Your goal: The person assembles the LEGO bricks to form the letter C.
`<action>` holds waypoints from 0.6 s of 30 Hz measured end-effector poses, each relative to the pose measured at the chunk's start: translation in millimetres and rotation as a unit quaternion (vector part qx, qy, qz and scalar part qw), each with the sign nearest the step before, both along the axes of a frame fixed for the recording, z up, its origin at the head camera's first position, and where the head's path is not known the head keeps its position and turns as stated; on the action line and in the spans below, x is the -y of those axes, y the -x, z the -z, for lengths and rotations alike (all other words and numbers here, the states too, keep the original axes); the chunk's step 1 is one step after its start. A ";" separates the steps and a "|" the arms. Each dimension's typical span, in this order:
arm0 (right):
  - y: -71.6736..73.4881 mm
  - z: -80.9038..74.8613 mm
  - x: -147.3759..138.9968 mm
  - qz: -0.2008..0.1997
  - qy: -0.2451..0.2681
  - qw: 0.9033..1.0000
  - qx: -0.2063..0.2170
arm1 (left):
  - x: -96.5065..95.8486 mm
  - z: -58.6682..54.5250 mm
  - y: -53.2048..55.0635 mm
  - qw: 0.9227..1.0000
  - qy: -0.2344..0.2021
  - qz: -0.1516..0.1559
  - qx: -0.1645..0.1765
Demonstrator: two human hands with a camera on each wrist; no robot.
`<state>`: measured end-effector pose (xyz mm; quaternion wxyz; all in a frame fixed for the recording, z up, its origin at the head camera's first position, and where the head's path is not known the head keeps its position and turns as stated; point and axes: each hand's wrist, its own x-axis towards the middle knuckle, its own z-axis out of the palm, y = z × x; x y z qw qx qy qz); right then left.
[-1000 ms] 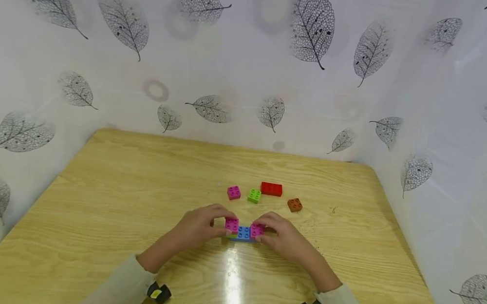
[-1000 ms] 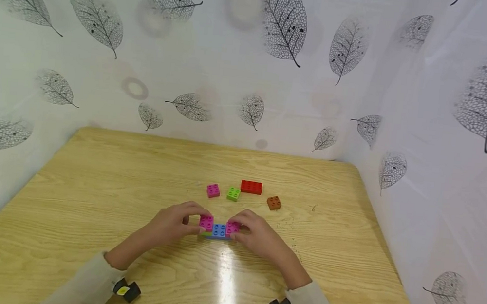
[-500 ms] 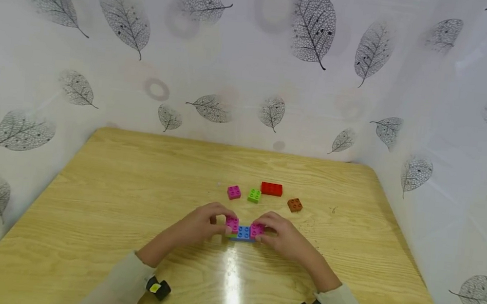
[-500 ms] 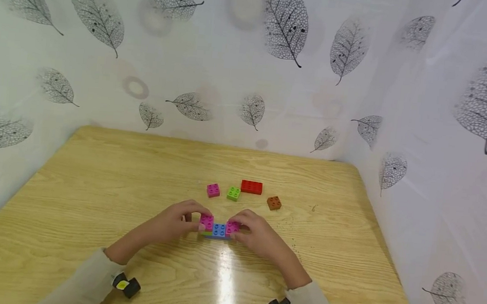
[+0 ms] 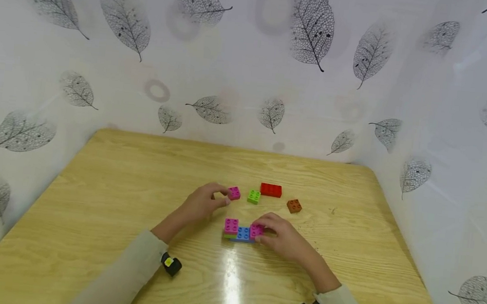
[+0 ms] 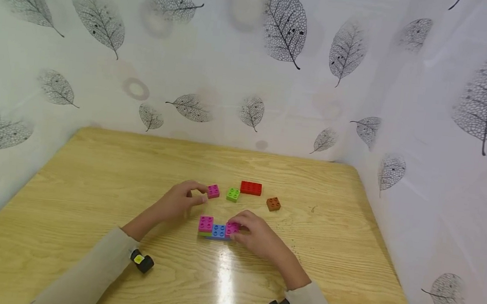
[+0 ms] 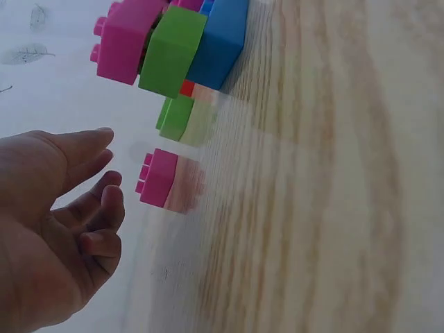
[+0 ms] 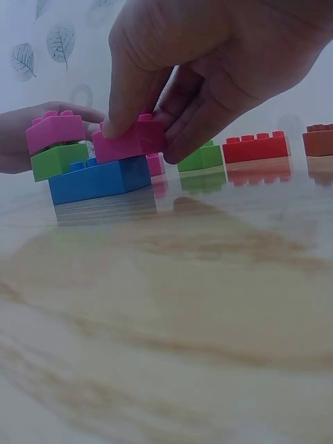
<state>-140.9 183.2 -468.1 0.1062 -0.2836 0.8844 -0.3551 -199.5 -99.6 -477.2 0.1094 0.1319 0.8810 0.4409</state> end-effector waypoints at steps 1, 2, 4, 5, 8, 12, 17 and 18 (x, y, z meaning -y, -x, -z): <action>0.0 0.3 0.1 0.000 0.000 1.000 0.000 | -0.8 1.0 2.9 1.000 0.002 -0.004 0.000; 0.0 0.3 0.4 -0.001 0.000 1.000 0.001 | -1.7 1.8 5.5 1.000 0.005 -0.007 -0.002; 0.0 0.3 0.4 0.000 -0.002 1.000 0.001 | -3.9 3.6 10.6 1.000 0.012 -0.006 -0.008; -0.1 0.2 0.3 0.000 -0.002 1.000 0.001 | -5.0 4.2 12.8 1.000 0.016 -0.005 -0.013; -0.3 -0.5 0.3 -0.001 -0.001 1.000 -0.001 | -8.8 4.5 19.0 0.999 0.031 -0.003 -0.028; -0.3 -1.1 0.3 -0.003 0.001 1.000 -0.001 | -13.8 2.8 25.9 0.998 0.045 -0.002 -0.036; 0.2 0.0 -0.2 -0.006 0.004 1.000 -0.001 | -21.6 1.0 33.6 0.998 0.051 0.019 -0.036; 0.3 0.4 -0.3 -0.007 0.006 1.000 0.002 | -23.5 0.5 35.0 0.998 0.053 0.023 -0.039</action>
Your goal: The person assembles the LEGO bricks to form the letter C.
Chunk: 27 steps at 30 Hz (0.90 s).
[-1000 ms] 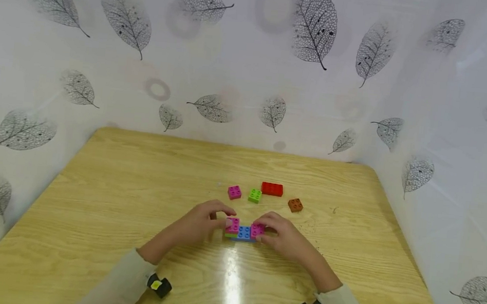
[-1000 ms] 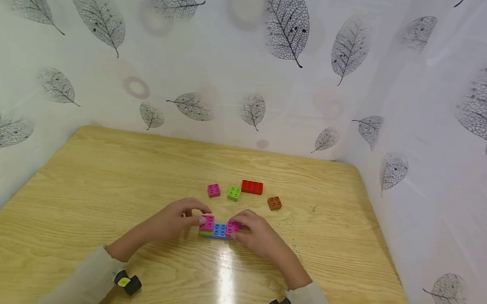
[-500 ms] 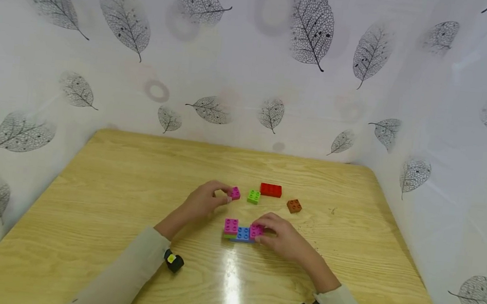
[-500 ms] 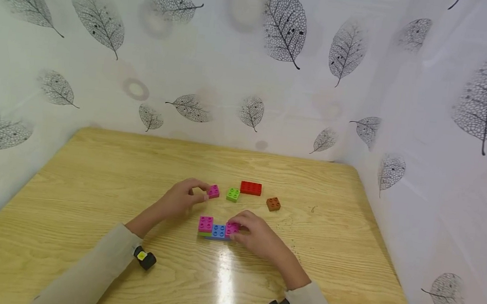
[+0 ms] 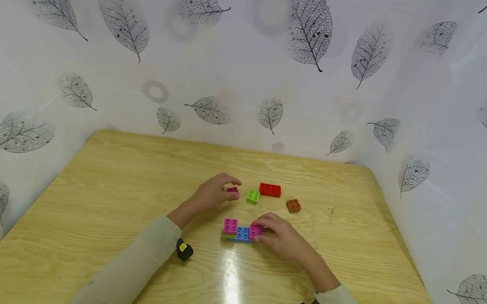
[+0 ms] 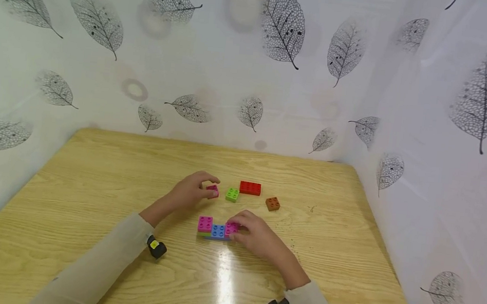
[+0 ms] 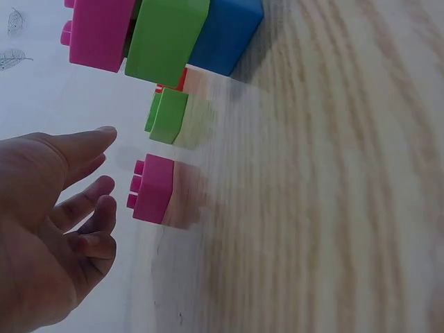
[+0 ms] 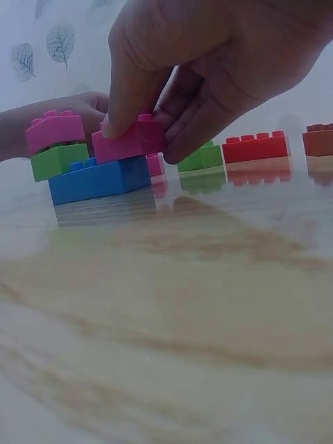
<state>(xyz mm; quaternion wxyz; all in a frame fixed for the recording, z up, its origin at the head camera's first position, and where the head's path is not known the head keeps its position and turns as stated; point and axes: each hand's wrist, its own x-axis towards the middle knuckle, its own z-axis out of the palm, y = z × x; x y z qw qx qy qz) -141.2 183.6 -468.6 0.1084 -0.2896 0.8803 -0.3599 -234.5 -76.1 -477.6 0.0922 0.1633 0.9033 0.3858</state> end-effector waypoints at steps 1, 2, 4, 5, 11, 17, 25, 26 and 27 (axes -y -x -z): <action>0.1 0.3 0.0 -0.001 0.001 1.000 0.003 | -1.7 -0.3 1.4 1.000 0.003 0.004 -0.004; 0.3 0.6 0.0 -0.001 0.002 1.000 0.006 | -3.6 -0.5 3.1 1.000 0.009 0.008 -0.009; 0.6 1.1 0.0 -0.001 0.005 1.000 0.013 | -7.5 -1.1 6.4 0.999 0.021 0.020 -0.029; 0.8 1.2 0.0 -0.001 0.005 1.000 0.015 | -9.6 -1.3 8.1 0.998 0.028 0.028 -0.042; 0.5 1.0 0.0 0.001 0.005 1.000 0.016 | -20.2 -1.1 15.5 0.993 0.066 0.061 -0.081; -0.3 1.4 -0.4 -0.001 0.009 1.000 0.015 | -26.2 3.0 19.7 0.992 0.070 0.075 -0.067; 0.2 2.5 -1.4 0.000 0.008 1.000 0.011 | -34.4 4.2 22.3 0.988 0.102 0.098 -0.056; 0.3 2.5 -1.6 0.000 0.009 1.000 0.011 | -35.4 4.0 22.1 0.988 0.102 0.098 -0.053; 0.3 2.3 -1.8 0.000 0.008 1.000 0.011 | -36.2 4.0 21.9 0.989 0.103 0.099 -0.049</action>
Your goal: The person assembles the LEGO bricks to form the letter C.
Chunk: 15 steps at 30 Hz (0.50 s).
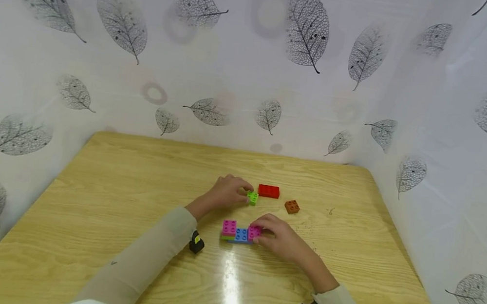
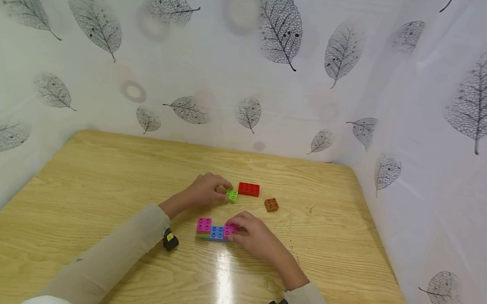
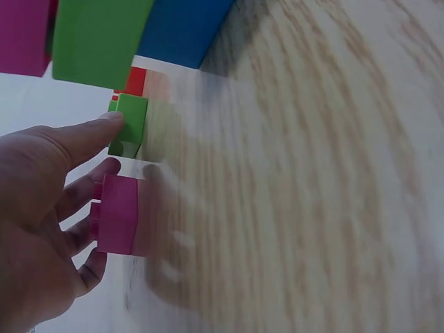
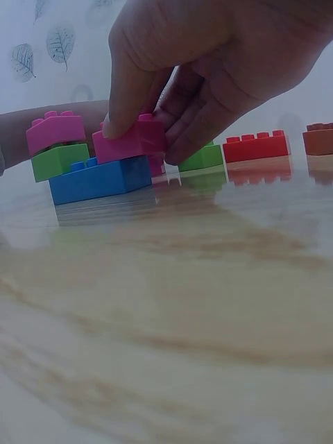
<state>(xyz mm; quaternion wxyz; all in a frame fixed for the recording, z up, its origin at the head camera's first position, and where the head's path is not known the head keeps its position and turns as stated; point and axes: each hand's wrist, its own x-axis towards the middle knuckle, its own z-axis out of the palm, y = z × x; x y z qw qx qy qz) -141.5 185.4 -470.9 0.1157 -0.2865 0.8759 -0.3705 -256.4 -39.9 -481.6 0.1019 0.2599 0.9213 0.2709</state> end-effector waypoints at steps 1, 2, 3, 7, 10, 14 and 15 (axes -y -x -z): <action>0.0 -0.1 0.3 0.000 0.000 1.000 0.000 | -0.3 0.2 -0.3 1.000 0.000 0.000 0.003; -0.3 -0.5 0.5 0.002 -0.001 1.000 0.000 | -0.5 0.2 -0.7 1.000 0.000 -0.001 0.006; -0.2 -0.5 0.6 0.002 -0.002 1.000 0.000 | -0.7 0.4 -1.0 1.000 -0.001 -0.002 0.009; -0.2 -0.5 1.1 0.004 -0.002 1.000 0.000 | -0.7 0.4 -1.8 1.000 -0.009 -0.005 0.014; -0.2 -0.3 1.2 0.003 -0.002 1.000 0.000 | -0.2 0.4 -1.7 1.000 -0.011 -0.006 0.013; -0.3 -0.9 1.2 0.001 0.000 1.000 0.003 | 0.1 1.3 -0.6 1.000 -0.012 -0.011 0.008; -0.3 -1.0 1.3 0.000 0.001 1.000 0.004 | 0.3 1.6 -0.1 1.000 -0.010 -0.013 0.006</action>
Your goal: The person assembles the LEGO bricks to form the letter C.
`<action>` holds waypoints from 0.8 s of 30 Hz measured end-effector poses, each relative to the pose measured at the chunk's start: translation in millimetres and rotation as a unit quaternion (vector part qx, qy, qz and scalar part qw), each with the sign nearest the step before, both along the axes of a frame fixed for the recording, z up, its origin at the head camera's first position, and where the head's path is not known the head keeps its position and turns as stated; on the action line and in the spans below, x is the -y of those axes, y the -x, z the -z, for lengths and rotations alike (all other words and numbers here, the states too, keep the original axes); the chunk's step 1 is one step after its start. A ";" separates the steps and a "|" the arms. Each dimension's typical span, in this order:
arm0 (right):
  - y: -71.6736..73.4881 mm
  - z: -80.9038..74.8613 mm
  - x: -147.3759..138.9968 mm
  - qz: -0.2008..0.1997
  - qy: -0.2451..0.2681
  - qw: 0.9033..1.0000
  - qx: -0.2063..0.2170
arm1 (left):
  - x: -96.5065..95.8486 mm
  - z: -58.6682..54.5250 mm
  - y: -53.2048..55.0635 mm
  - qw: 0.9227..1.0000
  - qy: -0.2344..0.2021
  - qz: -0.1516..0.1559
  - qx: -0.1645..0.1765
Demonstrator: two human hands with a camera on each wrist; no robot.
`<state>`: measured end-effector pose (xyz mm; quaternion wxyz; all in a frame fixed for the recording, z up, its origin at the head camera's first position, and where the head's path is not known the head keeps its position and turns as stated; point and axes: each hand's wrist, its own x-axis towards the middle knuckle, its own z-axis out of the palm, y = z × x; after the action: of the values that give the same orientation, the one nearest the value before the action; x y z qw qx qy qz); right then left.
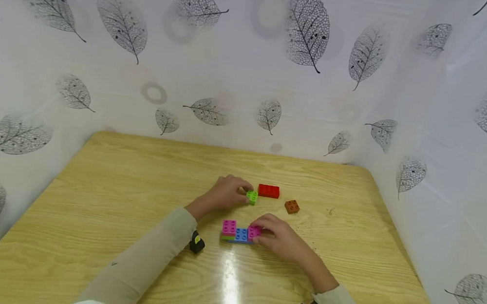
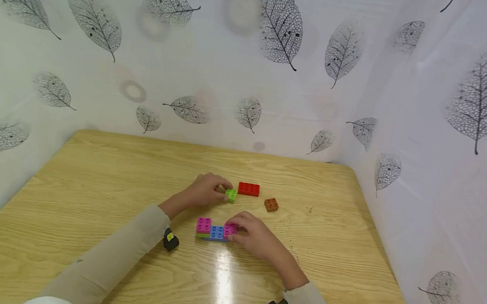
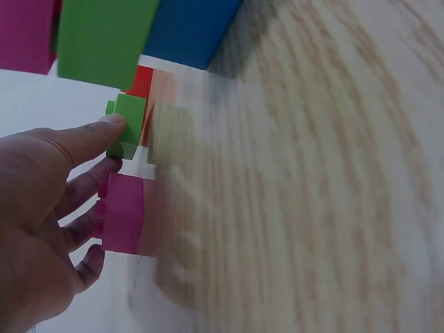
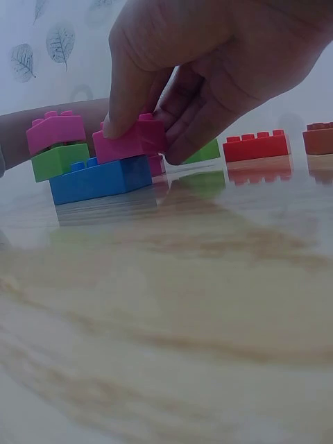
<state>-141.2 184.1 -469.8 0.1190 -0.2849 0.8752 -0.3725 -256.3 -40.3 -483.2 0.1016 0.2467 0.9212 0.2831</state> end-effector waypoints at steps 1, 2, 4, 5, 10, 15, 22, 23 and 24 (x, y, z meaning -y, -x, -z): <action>0.0 -0.3 0.1 -0.001 0.002 1.000 0.002 | 0.3 0.1 0.6 1.000 0.002 -0.002 -0.003; 0.1 -0.6 0.2 0.000 0.003 1.000 0.004 | 0.7 0.1 1.1 1.000 0.004 -0.004 -0.005; 0.2 -1.1 0.3 -0.001 0.003 1.000 0.004 | 1.8 -0.5 1.8 1.000 0.005 -0.006 -0.011; 0.1 -1.2 0.4 -0.003 0.004 1.000 0.001 | 2.6 -1.1 1.7 1.000 0.006 -0.007 -0.013; 0.2 -1.8 0.7 -0.009 0.003 1.000 -0.004 | 7.4 -5.0 -1.3 1.000 -0.006 -0.005 -0.021; 0.2 -1.3 0.8 -0.008 0.001 1.000 -0.004 | 12.7 -9.7 -7.4 0.999 -0.033 0.000 -0.024; 0.0 -1.4 0.6 -0.010 0.005 1.000 -0.012 | 19.3 -16.0 -20.7 0.996 -0.086 0.015 -0.005; 0.2 -1.3 0.4 -0.011 0.006 1.000 -0.009 | 20.7 -17.1 -23.4 0.996 -0.093 0.014 -0.002; 0.4 -1.0 0.4 -0.012 0.007 1.000 -0.008 | 22.2 -18.3 -26.5 0.995 -0.099 0.012 0.000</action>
<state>-141.5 183.7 -468.8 0.1144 -0.2997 0.8697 -0.3751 -229.8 -62.5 -464.9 0.0802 0.2665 0.8857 0.3716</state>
